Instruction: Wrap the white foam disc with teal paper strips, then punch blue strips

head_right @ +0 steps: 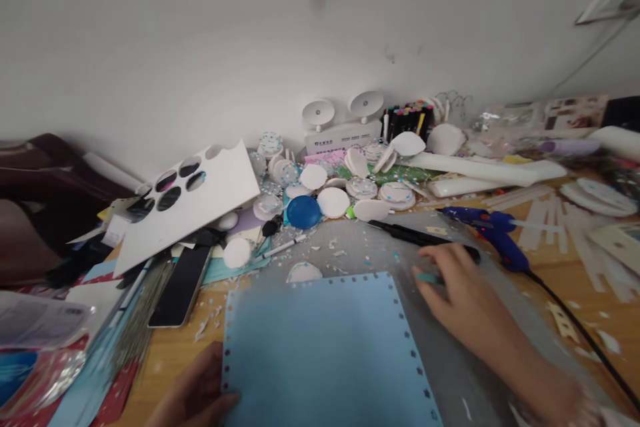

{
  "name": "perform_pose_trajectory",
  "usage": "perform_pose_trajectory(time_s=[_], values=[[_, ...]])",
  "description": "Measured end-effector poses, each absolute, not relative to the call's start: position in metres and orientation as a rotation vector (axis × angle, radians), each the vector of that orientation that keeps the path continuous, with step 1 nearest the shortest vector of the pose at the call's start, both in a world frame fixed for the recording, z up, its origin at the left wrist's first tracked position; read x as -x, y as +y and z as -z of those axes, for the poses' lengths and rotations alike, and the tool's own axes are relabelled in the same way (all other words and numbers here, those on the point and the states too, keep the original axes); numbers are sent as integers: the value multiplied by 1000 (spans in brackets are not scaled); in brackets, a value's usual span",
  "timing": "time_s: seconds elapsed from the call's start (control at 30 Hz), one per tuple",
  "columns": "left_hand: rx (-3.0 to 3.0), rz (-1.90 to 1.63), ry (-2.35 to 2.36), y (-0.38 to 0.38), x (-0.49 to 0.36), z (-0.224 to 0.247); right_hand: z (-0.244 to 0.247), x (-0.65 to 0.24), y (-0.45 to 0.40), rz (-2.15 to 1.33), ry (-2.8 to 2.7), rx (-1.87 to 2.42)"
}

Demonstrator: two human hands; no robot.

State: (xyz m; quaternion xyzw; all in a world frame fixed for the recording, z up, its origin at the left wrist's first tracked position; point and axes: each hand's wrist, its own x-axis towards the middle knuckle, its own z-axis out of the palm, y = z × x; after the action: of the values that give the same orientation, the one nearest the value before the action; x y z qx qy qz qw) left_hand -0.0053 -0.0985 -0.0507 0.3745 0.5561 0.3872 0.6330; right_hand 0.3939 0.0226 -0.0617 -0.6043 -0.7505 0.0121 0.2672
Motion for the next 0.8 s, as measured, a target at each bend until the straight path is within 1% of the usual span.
perform_pose_trajectory(time_s=[0.13, 0.23, 0.27, 0.37, 0.43, 0.47, 0.53, 0.67, 0.8], values=[[-1071, -771, 1282, -95, 9, 56, 77, -376, 52, -79, -2138, 1531], [-1369, -633, 1451, -84, 23, 40, 74, -364, 58, -14, -2135, 1456], [-1492, -659, 1555, -76, 30, 30, 71, -358, 57, -3, -2131, 1423], [-1916, -823, 1870, -39, 51, -1, 62, -336, 45, -24, -2136, 1304], [-2228, -776, 1981, -3, 61, -16, 60, -322, 36, -51, -2155, 1227], [-2391, -712, 2009, 17, 64, -19, 61, -316, 33, -64, -2169, 1193], [-2586, -465, 2130, 55, 69, -18, 65, -308, 27, -84, -2199, 1129], [-2588, -368, 2231, 102, 75, 1, 74, -305, 24, -97, -2230, 1032], [-2566, -401, 2302, 105, 92, 7, 76, -308, 25, -91, -2195, 1015]])
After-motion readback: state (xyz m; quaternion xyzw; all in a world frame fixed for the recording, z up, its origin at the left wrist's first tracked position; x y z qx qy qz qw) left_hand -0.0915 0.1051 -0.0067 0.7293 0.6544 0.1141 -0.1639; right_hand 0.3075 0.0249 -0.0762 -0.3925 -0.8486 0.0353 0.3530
